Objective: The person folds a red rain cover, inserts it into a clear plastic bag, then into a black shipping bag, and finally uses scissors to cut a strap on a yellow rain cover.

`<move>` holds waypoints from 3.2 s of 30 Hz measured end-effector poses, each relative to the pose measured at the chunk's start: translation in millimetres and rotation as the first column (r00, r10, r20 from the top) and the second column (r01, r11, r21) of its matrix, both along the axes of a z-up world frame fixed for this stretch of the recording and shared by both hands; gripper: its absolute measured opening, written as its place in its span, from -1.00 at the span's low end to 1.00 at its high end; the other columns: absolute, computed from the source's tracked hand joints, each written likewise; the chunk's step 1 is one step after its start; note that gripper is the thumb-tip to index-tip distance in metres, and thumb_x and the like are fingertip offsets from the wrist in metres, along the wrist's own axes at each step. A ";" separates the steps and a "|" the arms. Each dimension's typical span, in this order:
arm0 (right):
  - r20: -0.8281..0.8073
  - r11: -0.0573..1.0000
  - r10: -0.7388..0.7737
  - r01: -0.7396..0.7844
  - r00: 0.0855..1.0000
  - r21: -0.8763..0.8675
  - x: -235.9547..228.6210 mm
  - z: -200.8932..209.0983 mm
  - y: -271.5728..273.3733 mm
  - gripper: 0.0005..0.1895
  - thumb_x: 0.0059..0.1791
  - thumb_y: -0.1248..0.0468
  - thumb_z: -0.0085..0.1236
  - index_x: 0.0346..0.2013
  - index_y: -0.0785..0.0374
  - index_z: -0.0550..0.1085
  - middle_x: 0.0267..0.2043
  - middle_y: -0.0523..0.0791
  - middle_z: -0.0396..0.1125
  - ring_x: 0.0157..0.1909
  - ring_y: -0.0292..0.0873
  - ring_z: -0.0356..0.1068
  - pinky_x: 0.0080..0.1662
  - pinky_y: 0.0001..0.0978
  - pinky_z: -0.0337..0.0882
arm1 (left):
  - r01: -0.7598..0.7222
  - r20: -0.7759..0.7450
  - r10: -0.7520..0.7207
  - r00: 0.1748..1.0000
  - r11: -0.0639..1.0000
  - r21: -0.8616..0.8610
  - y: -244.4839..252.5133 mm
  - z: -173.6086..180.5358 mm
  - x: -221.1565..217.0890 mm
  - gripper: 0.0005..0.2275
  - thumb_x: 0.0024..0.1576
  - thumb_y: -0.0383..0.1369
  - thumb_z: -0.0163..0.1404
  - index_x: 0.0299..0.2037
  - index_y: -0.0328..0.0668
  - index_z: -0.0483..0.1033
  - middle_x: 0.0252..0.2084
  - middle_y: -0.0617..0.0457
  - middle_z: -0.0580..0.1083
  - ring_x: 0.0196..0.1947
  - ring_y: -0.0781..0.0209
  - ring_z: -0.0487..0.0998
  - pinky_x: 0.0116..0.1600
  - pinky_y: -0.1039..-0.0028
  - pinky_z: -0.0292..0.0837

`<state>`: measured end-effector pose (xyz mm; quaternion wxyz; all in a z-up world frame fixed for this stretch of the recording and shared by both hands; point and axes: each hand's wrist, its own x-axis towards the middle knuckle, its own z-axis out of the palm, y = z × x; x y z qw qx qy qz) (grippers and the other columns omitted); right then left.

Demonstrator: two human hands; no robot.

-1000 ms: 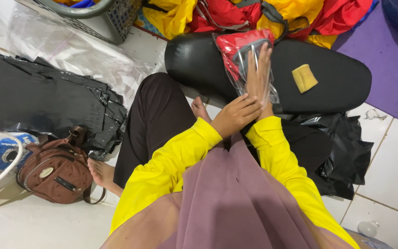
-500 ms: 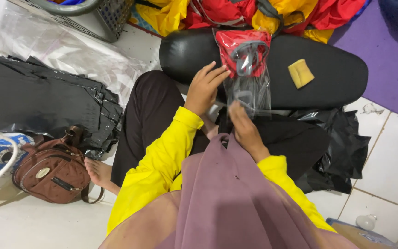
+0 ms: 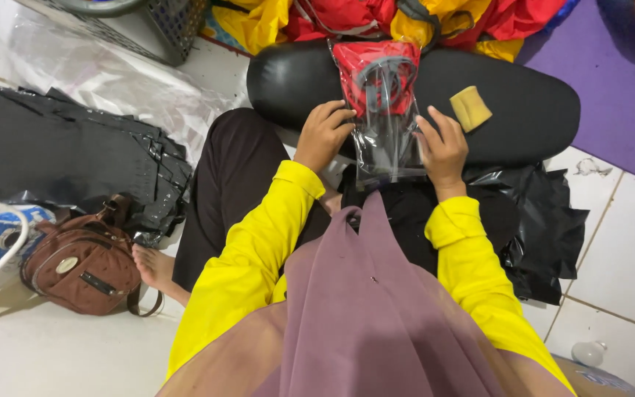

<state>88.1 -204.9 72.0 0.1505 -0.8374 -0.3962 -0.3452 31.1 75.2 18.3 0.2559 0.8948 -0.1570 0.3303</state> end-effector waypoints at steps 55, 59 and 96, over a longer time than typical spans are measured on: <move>-0.766 0.724 -0.483 0.686 0.424 -0.077 23.7 -69.2 54.2 -0.59 0.17 -0.03 -0.24 -0.31 0.11 0.48 -0.35 0.03 0.48 -0.15 0.26 0.50 -0.13 0.19 0.46 | -0.175 0.347 0.196 0.917 0.980 -0.089 -42.1 -7.9 26.5 -0.72 0.17 -0.27 -0.01 0.08 0.02 0.52 0.01 -0.20 0.47 -0.14 -0.32 0.48 -0.13 0.01 0.39; -0.810 0.714 -0.461 0.694 0.363 -0.096 25.0 -64.7 51.5 -0.59 0.17 -0.04 -0.25 -0.27 0.07 0.51 -0.27 -0.01 0.50 -0.05 0.21 0.48 -0.05 0.15 0.45 | -0.038 0.217 0.013 0.976 0.993 0.111 -73.6 -3.3 42.8 -0.67 0.33 -0.37 -0.20 0.27 0.03 0.45 0.38 0.00 0.36 0.39 -0.09 0.34 0.41 0.13 0.25; -0.515 0.745 -0.618 0.652 0.594 -0.142 31.0 -86.5 83.7 0.01 0.14 -0.29 -0.19 0.61 0.23 -0.29 0.61 0.26 -0.59 0.62 0.37 -0.63 0.40 0.58 -0.50 | -0.085 -0.268 -0.004 0.963 0.944 -0.320 -51.0 -13.9 74.5 -0.47 0.31 -0.48 -0.07 0.51 -0.17 0.12 0.58 -0.20 0.00 0.57 -0.47 -0.12 0.58 -0.14 -0.12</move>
